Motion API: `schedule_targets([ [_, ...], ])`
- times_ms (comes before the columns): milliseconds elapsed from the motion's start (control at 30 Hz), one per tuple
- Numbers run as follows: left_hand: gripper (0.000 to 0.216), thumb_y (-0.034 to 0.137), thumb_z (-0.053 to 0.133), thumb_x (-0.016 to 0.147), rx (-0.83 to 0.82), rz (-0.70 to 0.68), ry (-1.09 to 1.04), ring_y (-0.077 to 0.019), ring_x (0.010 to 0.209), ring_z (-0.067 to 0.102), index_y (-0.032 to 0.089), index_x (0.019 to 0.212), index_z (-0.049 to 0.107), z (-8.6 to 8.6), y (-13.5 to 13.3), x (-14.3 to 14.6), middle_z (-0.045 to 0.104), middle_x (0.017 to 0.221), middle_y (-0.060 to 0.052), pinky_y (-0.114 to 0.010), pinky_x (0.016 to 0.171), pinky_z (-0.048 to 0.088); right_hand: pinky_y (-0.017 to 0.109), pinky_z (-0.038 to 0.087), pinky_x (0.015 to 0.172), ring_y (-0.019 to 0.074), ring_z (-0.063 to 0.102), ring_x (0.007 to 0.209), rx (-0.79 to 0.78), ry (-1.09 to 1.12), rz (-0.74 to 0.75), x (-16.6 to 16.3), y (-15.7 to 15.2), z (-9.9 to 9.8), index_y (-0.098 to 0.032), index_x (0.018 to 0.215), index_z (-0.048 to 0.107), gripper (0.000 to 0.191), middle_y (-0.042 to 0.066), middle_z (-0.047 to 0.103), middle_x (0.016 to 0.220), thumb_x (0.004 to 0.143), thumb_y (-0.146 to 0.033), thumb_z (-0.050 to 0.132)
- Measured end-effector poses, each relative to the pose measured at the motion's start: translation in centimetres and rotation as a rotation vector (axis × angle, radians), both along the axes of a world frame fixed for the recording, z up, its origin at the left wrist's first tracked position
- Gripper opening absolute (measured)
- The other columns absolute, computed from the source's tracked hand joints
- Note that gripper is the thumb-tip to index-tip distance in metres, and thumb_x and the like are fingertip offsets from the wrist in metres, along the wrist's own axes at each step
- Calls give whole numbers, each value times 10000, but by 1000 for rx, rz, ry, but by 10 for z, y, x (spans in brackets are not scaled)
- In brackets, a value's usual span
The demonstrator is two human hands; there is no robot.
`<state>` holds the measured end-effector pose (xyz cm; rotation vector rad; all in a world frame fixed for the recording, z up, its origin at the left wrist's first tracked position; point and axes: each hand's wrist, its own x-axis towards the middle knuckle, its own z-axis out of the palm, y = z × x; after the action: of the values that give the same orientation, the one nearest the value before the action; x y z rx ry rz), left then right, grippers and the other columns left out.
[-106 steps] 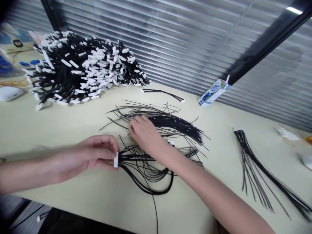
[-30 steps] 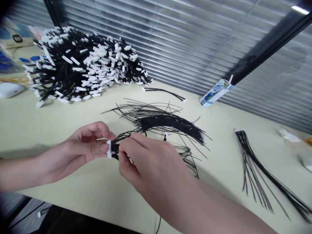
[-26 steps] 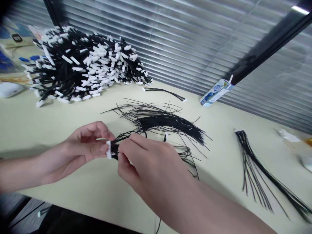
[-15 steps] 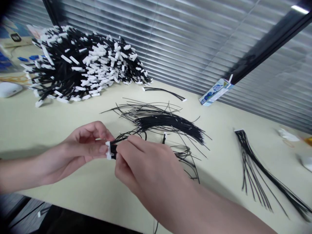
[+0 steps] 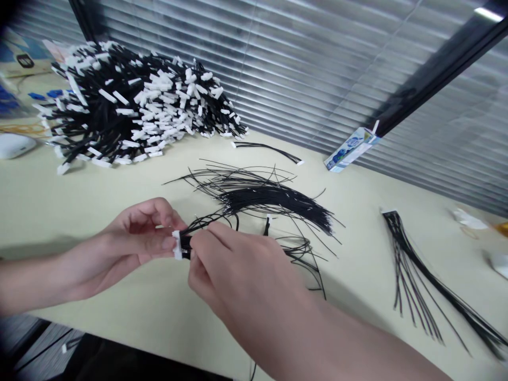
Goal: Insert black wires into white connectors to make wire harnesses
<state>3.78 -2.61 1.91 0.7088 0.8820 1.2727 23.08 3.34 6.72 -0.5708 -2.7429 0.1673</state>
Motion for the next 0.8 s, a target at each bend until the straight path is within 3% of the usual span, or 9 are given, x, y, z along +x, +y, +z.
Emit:
schedule_targets([
  [167, 186, 58, 724, 761, -5, -5, -2, -73, 773, 641, 191, 778, 595, 1, 1, 0, 668, 906, 39, -146, 716, 535, 215, 325, 501, 81, 464, 591, 120, -66, 59, 1, 2, 2, -177, 780, 606, 230, -41, 529, 648, 898, -51, 455],
  [400, 187, 70, 729, 763, -3, -4, 26, -79, 805, 638, 193, 782, 590, 0, 1, 1, 666, 915, 40, -150, 733, 530, 228, 296, 486, 80, 451, 568, 125, -144, 65, 0, 0, 8, -175, 734, 569, 256, -37, 509, 623, 881, -12, 438],
  [800, 199, 46, 723, 759, 8, -9, 19, -71, 788, 639, 195, 775, 593, 1, 0, 1, 671, 907, 50, -147, 738, 527, 226, 326, 514, 74, 456, 597, 244, -141, 88, 3, 0, -1, -170, 727, 590, 236, -51, 521, 667, 877, -21, 486],
])
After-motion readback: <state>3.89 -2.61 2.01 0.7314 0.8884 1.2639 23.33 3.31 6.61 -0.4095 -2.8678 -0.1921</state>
